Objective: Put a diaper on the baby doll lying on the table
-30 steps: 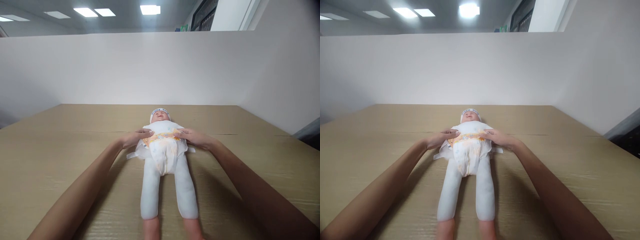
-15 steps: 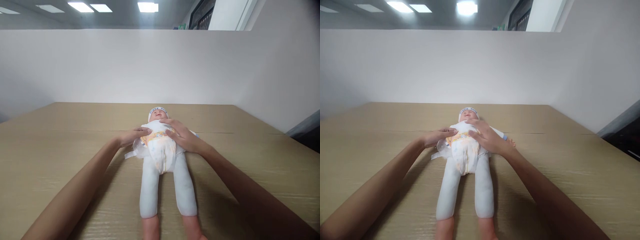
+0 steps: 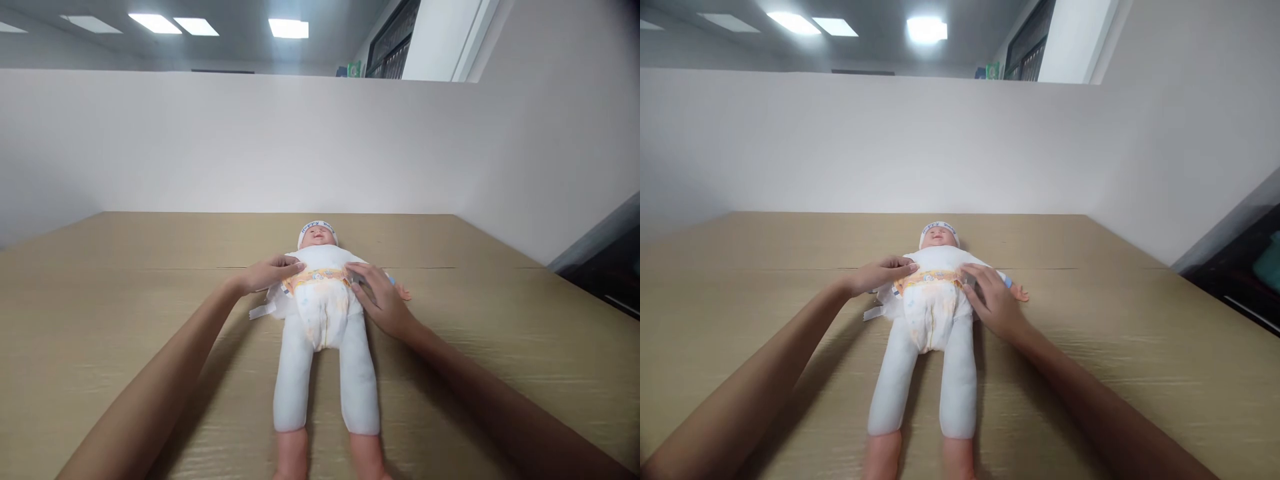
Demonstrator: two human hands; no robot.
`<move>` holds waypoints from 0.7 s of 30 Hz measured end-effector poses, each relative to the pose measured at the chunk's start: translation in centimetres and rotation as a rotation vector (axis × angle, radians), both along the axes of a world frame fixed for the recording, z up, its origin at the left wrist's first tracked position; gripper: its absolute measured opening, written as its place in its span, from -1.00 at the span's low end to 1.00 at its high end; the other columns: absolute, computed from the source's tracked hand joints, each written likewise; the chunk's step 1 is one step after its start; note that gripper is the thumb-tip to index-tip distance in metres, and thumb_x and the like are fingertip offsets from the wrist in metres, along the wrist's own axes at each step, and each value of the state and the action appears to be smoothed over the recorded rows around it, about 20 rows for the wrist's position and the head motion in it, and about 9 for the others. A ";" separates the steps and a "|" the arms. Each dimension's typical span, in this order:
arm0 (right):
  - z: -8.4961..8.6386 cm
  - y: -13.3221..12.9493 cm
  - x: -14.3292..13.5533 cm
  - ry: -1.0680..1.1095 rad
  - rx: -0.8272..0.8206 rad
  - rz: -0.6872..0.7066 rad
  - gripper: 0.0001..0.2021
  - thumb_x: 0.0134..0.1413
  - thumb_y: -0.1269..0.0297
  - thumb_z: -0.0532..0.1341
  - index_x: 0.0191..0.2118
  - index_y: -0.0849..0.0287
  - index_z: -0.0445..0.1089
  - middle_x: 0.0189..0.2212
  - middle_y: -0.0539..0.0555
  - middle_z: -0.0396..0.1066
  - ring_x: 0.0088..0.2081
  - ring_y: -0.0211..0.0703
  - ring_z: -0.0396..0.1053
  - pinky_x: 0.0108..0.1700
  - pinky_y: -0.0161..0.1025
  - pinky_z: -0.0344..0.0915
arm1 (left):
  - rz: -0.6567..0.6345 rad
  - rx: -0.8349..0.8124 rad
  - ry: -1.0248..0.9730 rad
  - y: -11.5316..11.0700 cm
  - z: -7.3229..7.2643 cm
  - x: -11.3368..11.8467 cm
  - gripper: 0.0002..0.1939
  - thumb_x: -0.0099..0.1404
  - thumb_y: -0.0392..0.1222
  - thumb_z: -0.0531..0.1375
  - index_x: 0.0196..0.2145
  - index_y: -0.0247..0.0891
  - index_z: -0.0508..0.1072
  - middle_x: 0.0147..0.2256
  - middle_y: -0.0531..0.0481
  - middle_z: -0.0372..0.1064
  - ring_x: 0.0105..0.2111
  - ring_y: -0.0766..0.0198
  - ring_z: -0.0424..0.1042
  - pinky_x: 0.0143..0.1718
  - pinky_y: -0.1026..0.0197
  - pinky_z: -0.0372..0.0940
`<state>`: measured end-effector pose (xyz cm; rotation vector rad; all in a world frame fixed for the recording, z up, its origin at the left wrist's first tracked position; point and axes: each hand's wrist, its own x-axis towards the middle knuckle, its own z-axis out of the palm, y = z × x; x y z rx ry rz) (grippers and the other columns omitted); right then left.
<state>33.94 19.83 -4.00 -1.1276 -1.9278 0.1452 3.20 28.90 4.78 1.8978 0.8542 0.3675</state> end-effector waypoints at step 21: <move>-2.9 -1.9 4.5 0.168 -0.437 -0.277 -0.65 0.11 -0.06 0.40 -0.41 0.03 0.31 -0.51 -0.05 0.31 -0.40 -0.09 0.24 -0.25 -0.16 0.07 | 0.070 0.949 0.403 -7.0 -0.6 11.4 -0.59 0.51 0.16 0.21 0.02 -0.22 0.56 0.10 -0.19 0.52 0.20 -0.20 0.36 0.26 -0.28 0.21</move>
